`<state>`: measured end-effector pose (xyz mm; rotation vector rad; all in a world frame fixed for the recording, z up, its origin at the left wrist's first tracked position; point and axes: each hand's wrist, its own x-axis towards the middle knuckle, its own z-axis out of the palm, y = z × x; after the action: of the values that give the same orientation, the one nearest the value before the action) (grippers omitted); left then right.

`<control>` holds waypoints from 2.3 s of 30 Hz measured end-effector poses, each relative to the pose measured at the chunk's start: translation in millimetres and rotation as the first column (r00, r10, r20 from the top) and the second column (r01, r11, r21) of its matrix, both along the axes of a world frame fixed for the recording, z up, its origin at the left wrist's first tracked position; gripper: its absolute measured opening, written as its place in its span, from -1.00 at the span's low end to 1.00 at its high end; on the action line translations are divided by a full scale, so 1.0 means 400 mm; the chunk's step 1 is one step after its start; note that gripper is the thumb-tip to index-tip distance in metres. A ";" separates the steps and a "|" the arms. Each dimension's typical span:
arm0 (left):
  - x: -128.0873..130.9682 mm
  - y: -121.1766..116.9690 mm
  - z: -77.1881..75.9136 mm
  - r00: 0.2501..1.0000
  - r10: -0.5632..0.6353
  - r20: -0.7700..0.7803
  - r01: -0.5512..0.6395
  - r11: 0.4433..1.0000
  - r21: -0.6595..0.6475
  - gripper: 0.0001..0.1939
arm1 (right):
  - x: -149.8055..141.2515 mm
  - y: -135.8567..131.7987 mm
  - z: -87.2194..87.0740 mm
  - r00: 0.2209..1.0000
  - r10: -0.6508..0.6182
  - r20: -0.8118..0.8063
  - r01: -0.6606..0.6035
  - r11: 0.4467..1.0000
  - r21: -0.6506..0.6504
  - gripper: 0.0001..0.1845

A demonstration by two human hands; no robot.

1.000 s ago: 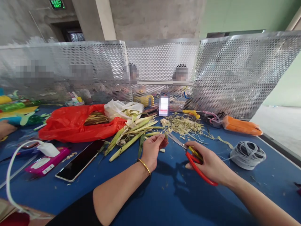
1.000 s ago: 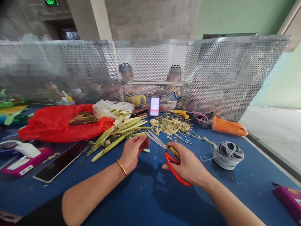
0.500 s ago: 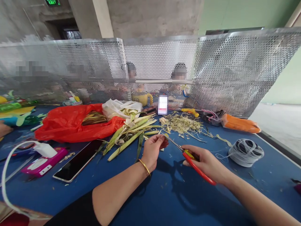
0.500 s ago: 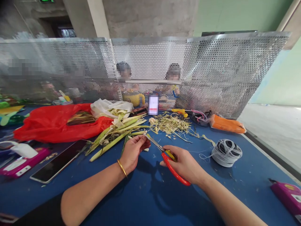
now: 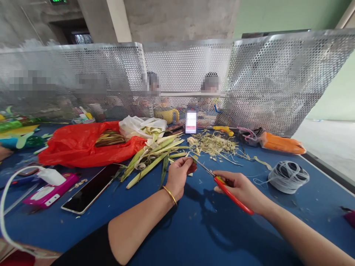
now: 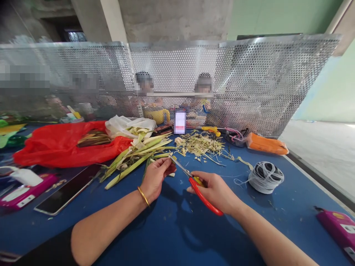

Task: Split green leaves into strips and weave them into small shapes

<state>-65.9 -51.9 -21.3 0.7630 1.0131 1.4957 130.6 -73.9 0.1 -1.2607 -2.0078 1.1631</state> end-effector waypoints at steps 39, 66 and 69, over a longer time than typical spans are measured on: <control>0.075 -0.094 -0.004 0.948 -0.236 -0.215 0.241 0.971 -0.006 -0.82 | -0.060 -0.027 -0.031 0.873 -0.272 -0.405 0.199 0.957 -0.212 -0.67; 0.017 -0.093 0.010 0.316 -0.483 -0.817 0.653 0.735 -0.182 -0.83 | 0.005 -0.013 0.023 0.879 0.282 0.385 -0.388 0.892 0.233 -0.88; 0.017 -0.091 0.007 0.366 -0.485 -0.794 0.618 0.765 -0.182 -0.82 | 0.027 0.013 0.030 0.919 0.213 0.333 -0.290 0.935 0.205 -0.85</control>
<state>-59.0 -88.1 -18.4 1.8215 1.1122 0.5442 141.5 -68.7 11.9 -1.1292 -2.5204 0.8204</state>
